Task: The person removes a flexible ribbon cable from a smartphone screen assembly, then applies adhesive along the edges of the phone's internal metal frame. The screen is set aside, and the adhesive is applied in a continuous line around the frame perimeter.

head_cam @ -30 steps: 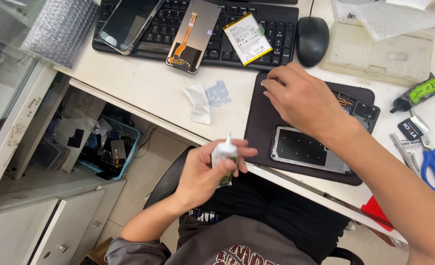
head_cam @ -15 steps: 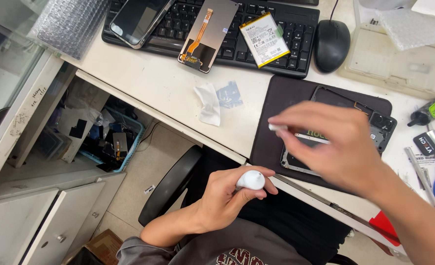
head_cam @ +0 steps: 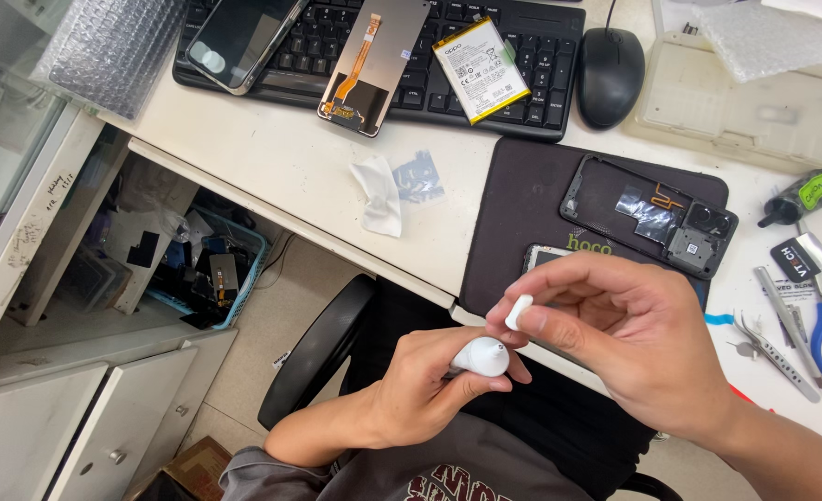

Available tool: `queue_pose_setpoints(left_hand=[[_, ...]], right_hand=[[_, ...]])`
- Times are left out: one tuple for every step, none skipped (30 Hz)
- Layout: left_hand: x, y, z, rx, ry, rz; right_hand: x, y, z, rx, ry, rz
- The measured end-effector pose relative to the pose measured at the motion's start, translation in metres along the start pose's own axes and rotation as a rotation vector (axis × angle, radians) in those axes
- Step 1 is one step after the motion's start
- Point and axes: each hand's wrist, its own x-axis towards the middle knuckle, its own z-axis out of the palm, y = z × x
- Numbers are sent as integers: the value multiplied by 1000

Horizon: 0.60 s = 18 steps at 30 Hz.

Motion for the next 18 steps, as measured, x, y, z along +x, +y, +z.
queue_pose_setpoints(left_hand=[[0, -1, 1, 5, -1, -7], [0, -1, 1, 10, -3, -13], [0, -1, 1, 26, -7, -16], [0, -2, 0, 42, -12, -19], [0, -2, -1, 58, -15, -24], [-1, -2, -1, 60, -17, -18], [-1, -2, -2, 63, -19, -11], [-2, -1, -2, 65, -22, -5], [-1, -2, -2, 58, -19, -16], [-1, -2, -2, 52, -16, -28], [0, -2, -1, 46, -11, -39], [0, -2, -1, 37, -12, -40], [-1, -1, -1, 27, -13, -42], [-1, -1, -1, 18, -14, -44], [-1, -1, 0, 19, -14, -40], [-1, -2, 0, 21, -15, -36], [-1, -2, -1, 25, -16, -31], [-1, -2, -1, 28, -15, -23]], right_hand=[[0, 2, 0, 49, -4, -18], [1, 3, 2, 99, -9, -37], [1, 3, 3, 149, -14, -54], [1, 3, 3, 108, -10, -19], [1, 2, 2, 68, -7, 16], [2, 1, 2, 28, -5, 51], [2, 0, 2, 33, -17, 46], [2, 0, 2, 39, -30, 40], [3, -1, 2, 43, -41, 32], [3, -1, 3, 46, -47, 32], [4, -1, 3, 48, -55, 32], [4, -1, 3, 49, -63, 32], [4, -1, 3, 43, -60, 39], [4, -1, 2, 37, -57, 46], [4, -1, 2, 31, -53, 54], [3, -1, 2, 39, -58, 46], [3, -1, 2, 47, -63, 37], [3, -1, 2, 55, -68, 27]])
